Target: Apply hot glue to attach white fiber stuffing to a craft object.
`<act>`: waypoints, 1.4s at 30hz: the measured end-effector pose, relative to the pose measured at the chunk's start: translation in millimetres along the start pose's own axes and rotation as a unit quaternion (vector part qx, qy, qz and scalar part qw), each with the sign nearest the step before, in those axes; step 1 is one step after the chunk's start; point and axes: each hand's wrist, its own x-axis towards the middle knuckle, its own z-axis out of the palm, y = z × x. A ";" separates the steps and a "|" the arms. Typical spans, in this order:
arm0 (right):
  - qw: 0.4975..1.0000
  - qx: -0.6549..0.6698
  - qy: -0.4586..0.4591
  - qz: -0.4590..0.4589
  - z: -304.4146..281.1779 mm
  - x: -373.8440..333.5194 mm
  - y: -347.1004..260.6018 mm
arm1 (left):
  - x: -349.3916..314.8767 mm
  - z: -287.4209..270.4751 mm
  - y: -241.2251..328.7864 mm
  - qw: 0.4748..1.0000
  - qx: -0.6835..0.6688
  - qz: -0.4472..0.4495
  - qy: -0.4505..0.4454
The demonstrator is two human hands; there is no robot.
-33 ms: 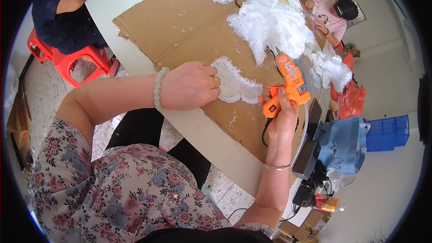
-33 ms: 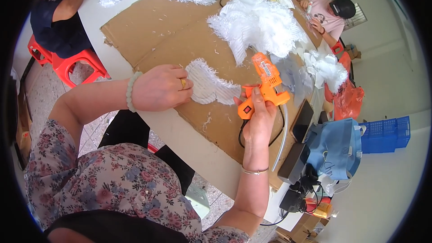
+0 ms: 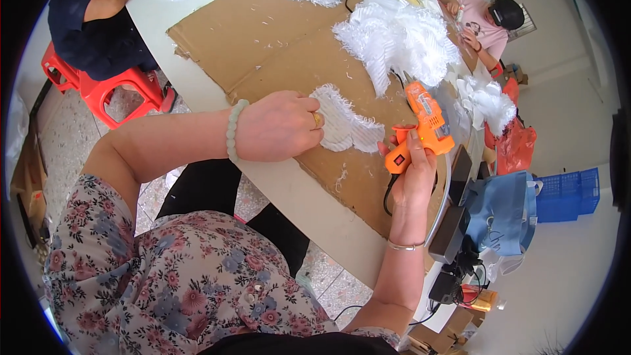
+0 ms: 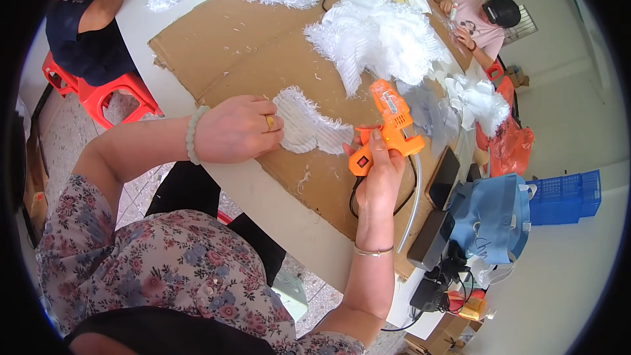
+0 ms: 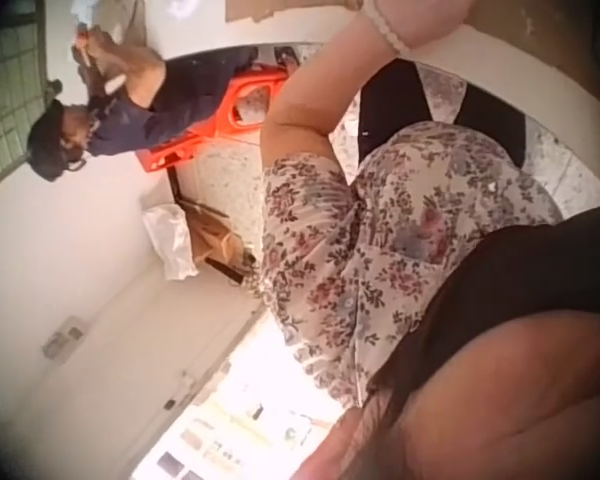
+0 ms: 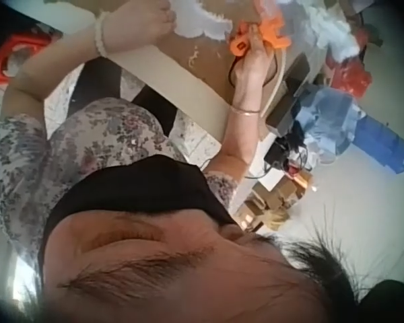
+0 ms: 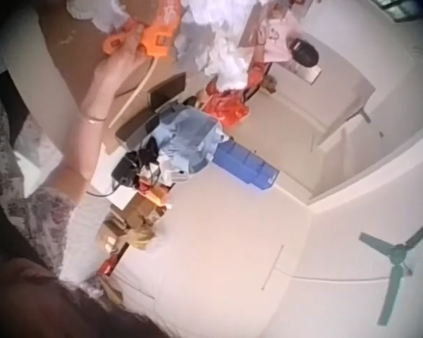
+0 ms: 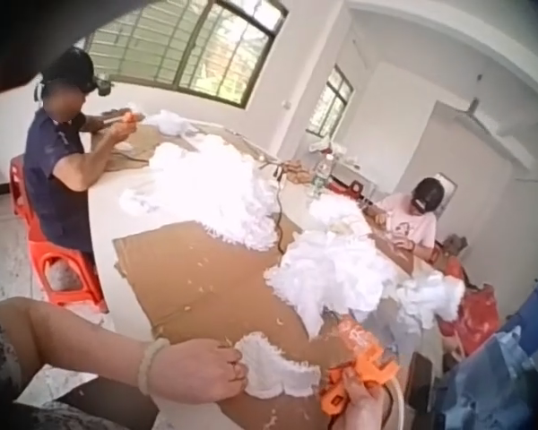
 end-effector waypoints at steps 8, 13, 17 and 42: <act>0.999 0.017 0.018 0.028 -3.2 -1.6 2.6 | 19.5 -7.7 1.6 1.000 -0.012 -0.005 0.019; 0.999 0.025 0.015 0.032 -2.7 -1.3 5.3 | 49.9 8.1 9.5 0.997 -0.043 -0.029 0.065; 0.998 0.047 0.018 0.036 0.5 -1.4 7.8 | 68.6 27.2 11.4 0.997 -0.036 -0.030 0.057; 0.997 0.061 0.006 0.044 -6.6 7.0 24.6 | 88.5 43.7 5.4 0.996 0.013 -0.085 -0.037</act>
